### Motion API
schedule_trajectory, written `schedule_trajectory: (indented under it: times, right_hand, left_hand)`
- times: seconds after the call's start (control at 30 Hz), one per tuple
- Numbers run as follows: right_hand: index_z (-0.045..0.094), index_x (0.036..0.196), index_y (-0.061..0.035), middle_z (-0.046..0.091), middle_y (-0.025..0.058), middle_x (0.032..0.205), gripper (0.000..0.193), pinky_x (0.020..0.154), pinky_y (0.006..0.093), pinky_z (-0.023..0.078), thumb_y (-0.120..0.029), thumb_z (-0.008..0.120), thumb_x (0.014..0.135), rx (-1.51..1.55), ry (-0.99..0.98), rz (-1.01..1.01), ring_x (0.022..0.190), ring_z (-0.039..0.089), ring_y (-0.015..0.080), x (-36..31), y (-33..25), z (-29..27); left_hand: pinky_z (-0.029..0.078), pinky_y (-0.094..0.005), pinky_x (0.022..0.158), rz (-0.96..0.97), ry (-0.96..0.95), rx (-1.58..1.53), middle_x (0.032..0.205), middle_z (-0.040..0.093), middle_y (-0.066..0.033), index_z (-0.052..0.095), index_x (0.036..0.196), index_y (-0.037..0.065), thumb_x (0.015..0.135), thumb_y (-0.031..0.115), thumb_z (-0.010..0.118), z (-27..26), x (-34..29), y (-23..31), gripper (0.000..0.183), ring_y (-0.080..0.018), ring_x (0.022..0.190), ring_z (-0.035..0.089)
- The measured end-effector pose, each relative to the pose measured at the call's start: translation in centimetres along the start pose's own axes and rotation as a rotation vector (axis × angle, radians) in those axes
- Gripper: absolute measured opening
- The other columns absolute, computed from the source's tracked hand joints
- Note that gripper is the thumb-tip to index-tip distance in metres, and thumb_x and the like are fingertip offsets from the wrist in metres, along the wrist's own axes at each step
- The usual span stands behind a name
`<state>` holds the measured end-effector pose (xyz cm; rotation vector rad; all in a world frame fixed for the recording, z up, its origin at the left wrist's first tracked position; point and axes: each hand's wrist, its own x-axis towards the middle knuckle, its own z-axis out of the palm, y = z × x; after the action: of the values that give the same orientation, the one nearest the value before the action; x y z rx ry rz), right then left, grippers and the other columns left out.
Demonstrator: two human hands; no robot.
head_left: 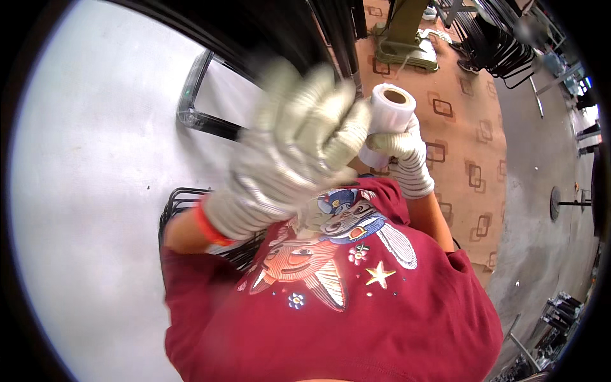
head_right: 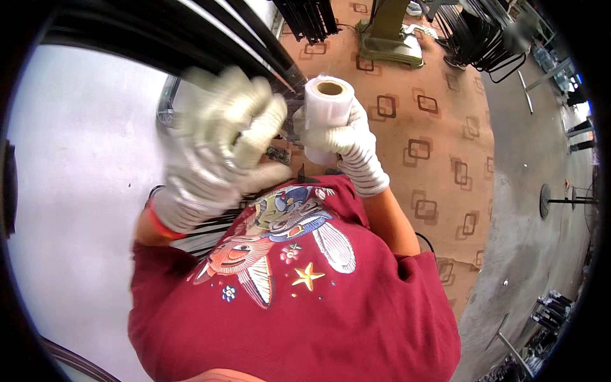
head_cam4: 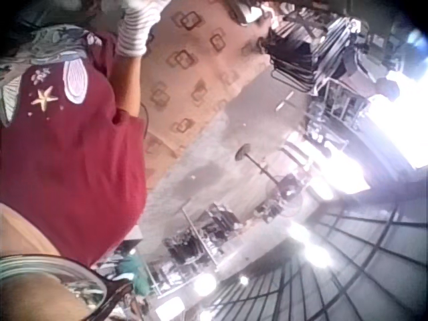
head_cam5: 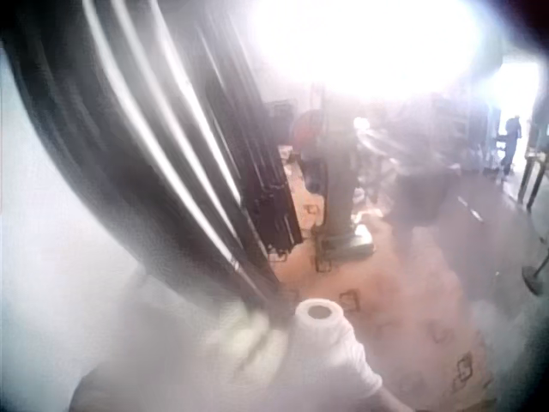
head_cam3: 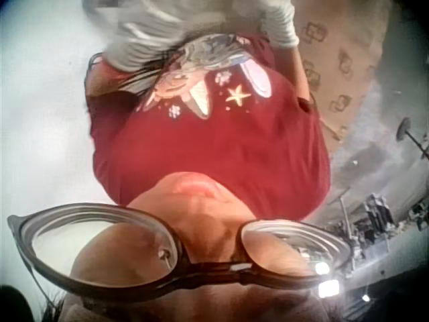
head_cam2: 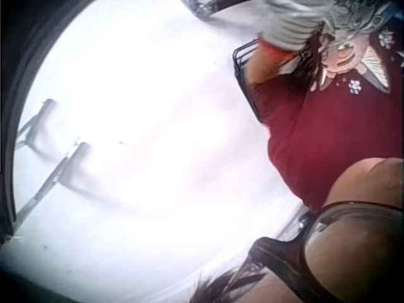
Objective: The person wraps bundles of black metal frames using a roll of plastic wrap. They wrap the plastic multiple times around the ends of the bundles and pull it tight by hand.
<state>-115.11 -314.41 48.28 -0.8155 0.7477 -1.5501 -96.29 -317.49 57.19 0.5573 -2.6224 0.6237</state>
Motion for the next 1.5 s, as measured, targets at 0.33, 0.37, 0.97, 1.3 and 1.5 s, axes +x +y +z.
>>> schedule_trajectory:
  times: [0.33,0.37,0.97,1.3,1.5]
  right_hand:
    - [0.056,0.107,-0.0053,0.058,-0.0011,0.092,0.065,0.078,0.0249,0.043,-0.004,0.077,0.045,-0.071,-0.263,0.240,0.085,0.052,0.0091,1.2,-0.4,0.2]
    - [0.056,0.106,-0.0055,0.058,-0.0010,0.093,0.065,0.078,0.0248,0.042,-0.004,0.077,0.045,-0.078,-0.268,0.251,0.086,0.052,0.0090,1.0,-0.6,0.4]
    - [0.053,0.116,-0.0064,0.059,0.0031,0.078,0.064,0.045,0.0213,0.046,0.009,0.061,0.054,-0.558,-0.499,-0.050,0.059,0.054,0.0105,22.5,7.7,-0.2]
    - [0.057,0.108,-0.0063,0.061,0.0041,0.081,0.068,0.052,0.0271,0.048,0.020,0.061,0.046,-0.131,-0.873,0.529,0.067,0.058,0.0142,21.0,10.9,8.1]
    - [0.049,0.121,-0.0058,0.060,0.0048,0.091,0.078,0.064,0.0214,0.046,0.013,0.065,0.046,-0.555,-0.828,0.232,0.078,0.056,0.0158,18.7,9.1,11.3]
  left_hand:
    - [0.033,-0.0331,0.093,0.434,0.185,1.068,0.104,0.050,0.0018,0.050,0.104,0.021,0.084,0.041,0.042,5.7,4.9,-7.3,0.030,-0.0119,0.105,0.048]
    - [0.034,-0.0314,0.091,0.441,0.184,1.069,0.100,0.051,0.0034,0.052,0.101,0.021,0.083,0.040,0.045,5.8,4.4,-7.7,0.027,-0.0102,0.102,0.050]
    - [0.041,-0.0291,0.085,0.463,0.018,0.859,0.105,0.053,0.0007,0.049,0.114,0.015,0.080,0.030,0.051,1.9,3.9,-6.5,0.037,-0.0137,0.100,0.053]
    - [0.041,-0.0313,0.093,-0.658,0.672,-0.262,0.114,0.053,-0.0114,0.049,0.115,0.003,0.085,0.007,0.049,-0.2,-9.2,-8.3,0.030,-0.0172,0.103,0.052]
    - [0.045,-0.0333,0.088,-1.061,1.058,-1.466,0.120,0.051,-0.0108,0.041,0.125,0.001,0.091,0.014,0.045,11.0,-18.4,-8.4,0.037,-0.0217,0.104,0.052]
